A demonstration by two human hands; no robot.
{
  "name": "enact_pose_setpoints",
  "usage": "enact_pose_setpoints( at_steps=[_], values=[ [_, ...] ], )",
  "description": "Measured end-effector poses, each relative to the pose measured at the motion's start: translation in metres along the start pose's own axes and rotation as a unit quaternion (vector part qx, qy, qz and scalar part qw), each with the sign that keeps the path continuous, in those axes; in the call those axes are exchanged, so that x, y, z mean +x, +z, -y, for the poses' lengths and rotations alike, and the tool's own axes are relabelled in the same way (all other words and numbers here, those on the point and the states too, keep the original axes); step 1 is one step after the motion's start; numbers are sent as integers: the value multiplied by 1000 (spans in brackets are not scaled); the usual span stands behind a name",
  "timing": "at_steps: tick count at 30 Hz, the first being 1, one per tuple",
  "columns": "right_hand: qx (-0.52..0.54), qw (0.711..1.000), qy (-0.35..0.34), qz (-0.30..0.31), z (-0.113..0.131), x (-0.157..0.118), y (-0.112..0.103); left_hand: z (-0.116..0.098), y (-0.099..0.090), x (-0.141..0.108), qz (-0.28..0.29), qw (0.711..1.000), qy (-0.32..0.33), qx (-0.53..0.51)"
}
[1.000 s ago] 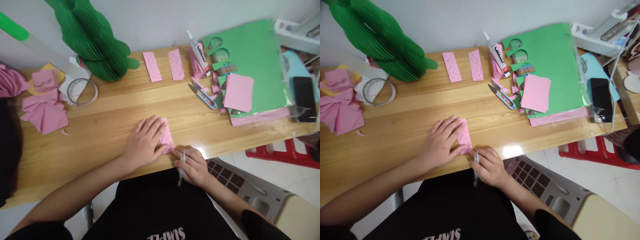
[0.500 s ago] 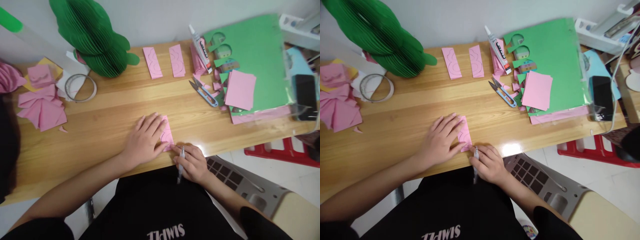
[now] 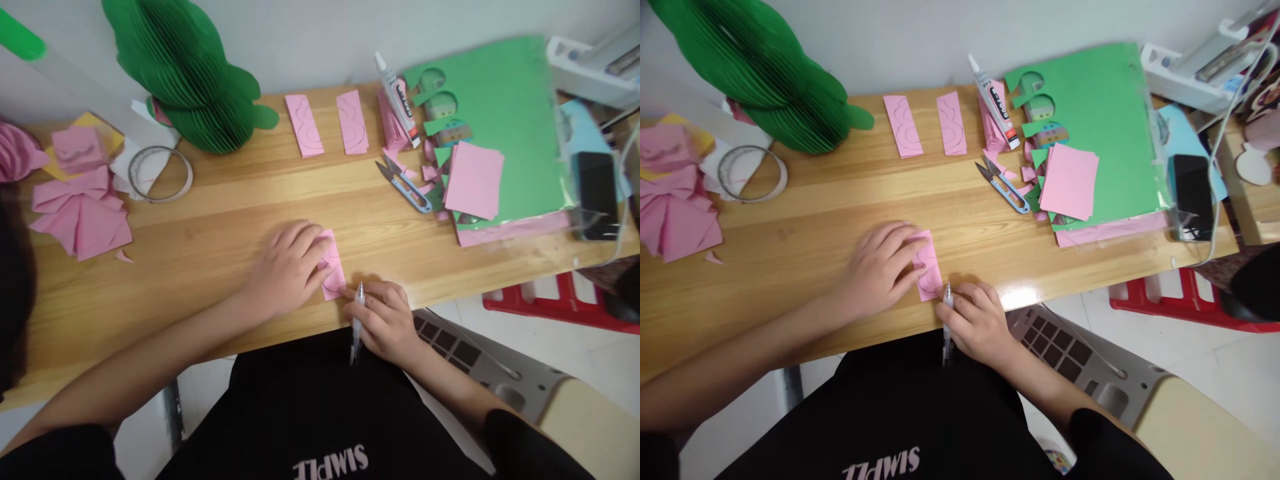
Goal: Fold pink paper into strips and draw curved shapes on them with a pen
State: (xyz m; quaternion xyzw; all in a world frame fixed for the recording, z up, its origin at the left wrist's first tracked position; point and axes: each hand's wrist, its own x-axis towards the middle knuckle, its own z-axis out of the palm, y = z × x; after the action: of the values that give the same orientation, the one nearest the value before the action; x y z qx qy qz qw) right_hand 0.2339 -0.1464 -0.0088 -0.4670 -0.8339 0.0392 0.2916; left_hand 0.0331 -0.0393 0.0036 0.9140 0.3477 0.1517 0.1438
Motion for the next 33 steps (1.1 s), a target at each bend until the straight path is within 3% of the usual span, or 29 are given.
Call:
enact_pose_setpoints(
  at_steps=[6,9,11,13,17,22,33],
  values=[
    [6,1000,6,-5,1,3,1,21,-8,14,-35,998,49,-37],
    [2,1000,5,-7,1,2,3,27,-11,9,-68,987,143,-2],
    [2,1000,6,-9,1,1,4,27,-13,4,-53,977,207,18],
    [2,1000,7,-9,1,1,5,27,-13,-1,-12,973,231,23],
    [5,1000,4,-10,1,2,4,28,-11,-5,36,977,211,5],
    [9,1000,0,-19,1,3,4,33,-9,-4,51,983,177,-20],
    [7,1000,6,-14,2,4,3,30,-9,-7,59,980,187,14]
  ],
)
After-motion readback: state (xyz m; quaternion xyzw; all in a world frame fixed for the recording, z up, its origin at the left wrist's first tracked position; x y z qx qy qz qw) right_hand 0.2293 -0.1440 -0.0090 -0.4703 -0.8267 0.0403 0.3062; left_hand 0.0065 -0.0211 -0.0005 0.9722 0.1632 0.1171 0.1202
